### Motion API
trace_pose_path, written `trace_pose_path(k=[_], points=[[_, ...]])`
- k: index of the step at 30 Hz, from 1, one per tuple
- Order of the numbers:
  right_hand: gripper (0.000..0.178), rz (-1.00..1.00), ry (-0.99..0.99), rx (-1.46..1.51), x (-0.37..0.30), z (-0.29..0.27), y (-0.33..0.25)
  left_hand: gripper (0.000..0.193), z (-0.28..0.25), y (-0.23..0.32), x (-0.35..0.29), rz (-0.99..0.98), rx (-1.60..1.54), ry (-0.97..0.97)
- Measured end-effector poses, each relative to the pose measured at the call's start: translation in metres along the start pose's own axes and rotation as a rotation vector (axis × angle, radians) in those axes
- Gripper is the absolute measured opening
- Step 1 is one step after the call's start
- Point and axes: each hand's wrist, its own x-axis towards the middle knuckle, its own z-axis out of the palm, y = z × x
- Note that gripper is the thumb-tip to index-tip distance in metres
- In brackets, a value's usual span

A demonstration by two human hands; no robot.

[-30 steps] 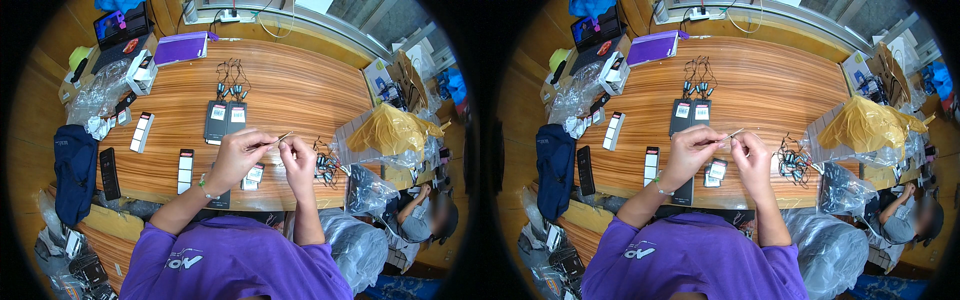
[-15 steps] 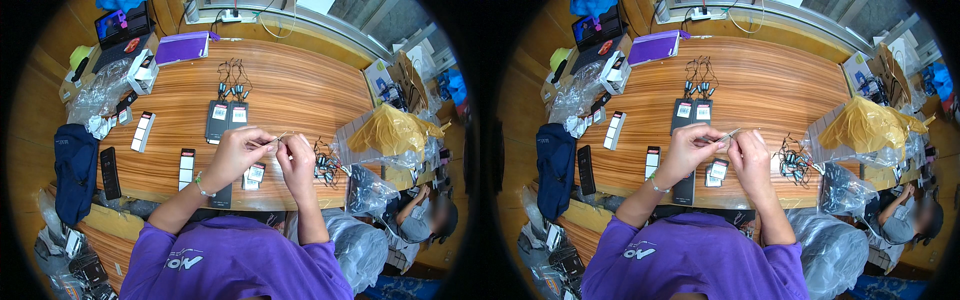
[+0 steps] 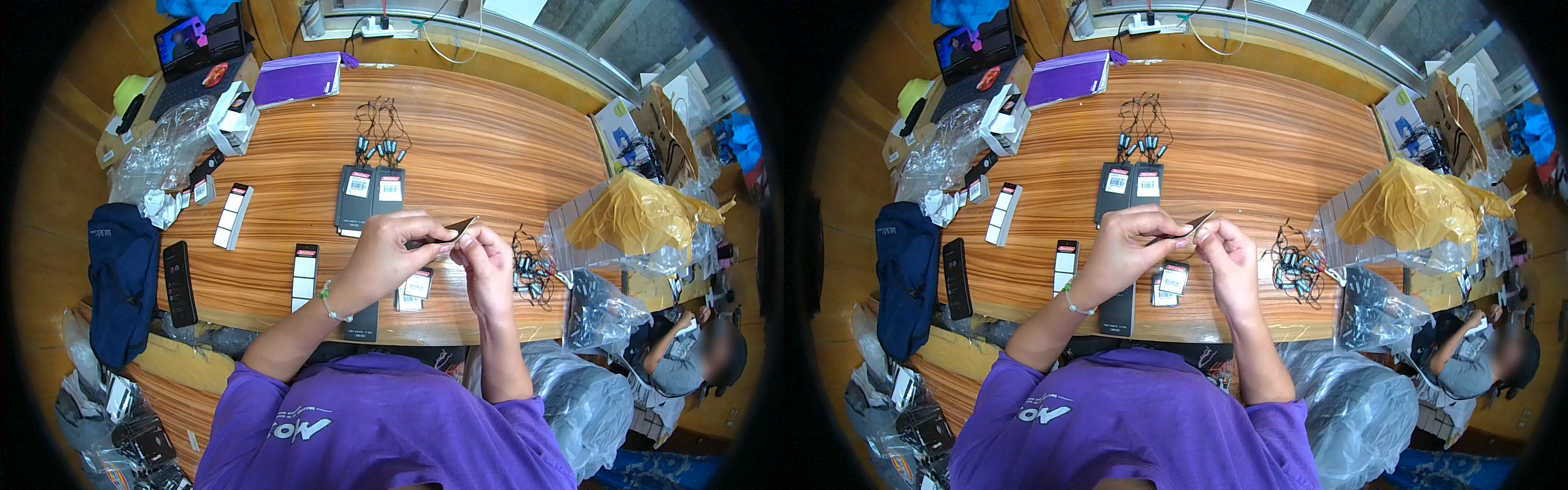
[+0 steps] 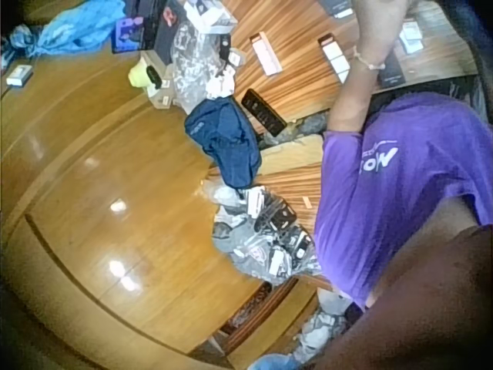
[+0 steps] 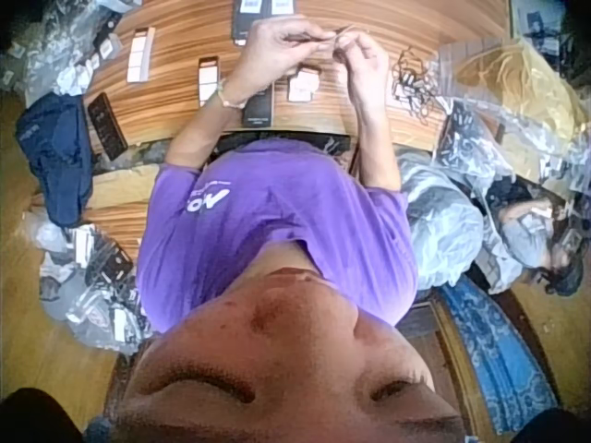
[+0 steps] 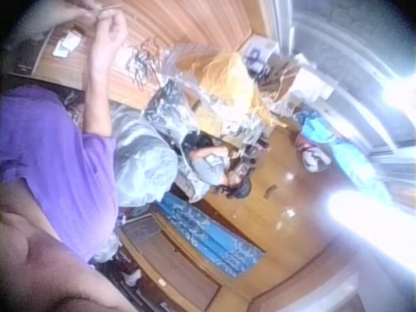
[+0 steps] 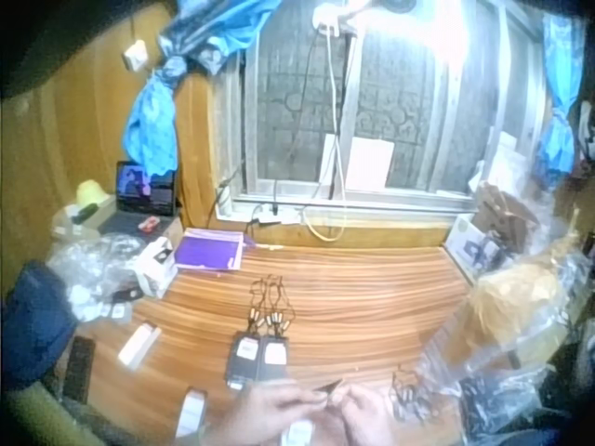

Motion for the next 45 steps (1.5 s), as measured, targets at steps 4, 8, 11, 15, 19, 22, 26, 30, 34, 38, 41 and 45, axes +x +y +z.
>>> trace_pose_path(k=[4, 8, 11, 15, 19, 22, 26, 30, 34, 38, 41, 45], points=[[0.006, -0.519, 0.094, -0.899, -0.006, 0.008, -0.008, 0.016, -0.001, -0.001, -0.002, -0.012, 0.009, -0.007], [0.005, -0.463, 0.075, -0.861, -0.005, 0.006, -0.01, 0.015, -0.001, -0.001, -0.002, -0.053, -0.062, -0.009], [0.005, -0.143, 0.067, -0.402, -0.007, 0.003, -0.009, 0.013, 0.0, -0.003, -0.001, -0.129, -0.209, -0.006], [0.005, -0.207, 0.06, -0.473, -0.005, 0.008, -0.009, 0.008, 0.005, -0.008, -0.002, -0.196, -0.289, 0.079], [0.006, -0.4, 0.072, -0.878, -0.002, 0.012, -0.014, 0.006, 0.006, -0.002, -0.002, -0.118, -0.156, 0.125], [0.007, -0.605, 0.061, -1.052, 0.0, 0.014, -0.016, 0.006, 0.005, -0.002, -0.002, -0.073, -0.046, 0.11], [0.007, -0.686, 0.014, -1.074, 0.004, 0.012, -0.014, 0.008, 0.001, 0.001, -0.004, -0.033, 0.064, 0.081], [0.01, -0.051, -0.058, -0.425, 0.0, 0.003, -0.013, 0.011, -0.005, 0.007, -0.003, 0.078, 0.237, 0.003], [0.013, 0.137, -0.154, 0.192, 0.002, -0.008, -0.004, 0.016, -0.004, 0.005, -0.003, 0.332, 0.377, 0.011], [0.012, -0.111, 0.016, -0.409, -0.006, 0.003, -0.007, 0.017, -0.005, 0.003, -0.002, 0.342, 0.37, 0.035], [0.008, -0.505, 0.083, -0.836, -0.006, 0.008, -0.007, 0.018, -0.002, 0.005, -0.004, 0.253, 0.272, 0.034], [0.008, -0.536, 0.109, -0.878, -0.006, 0.01, -0.01, 0.017, 0.002, 0.004, -0.007, 0.101, 0.08, 0.036]])
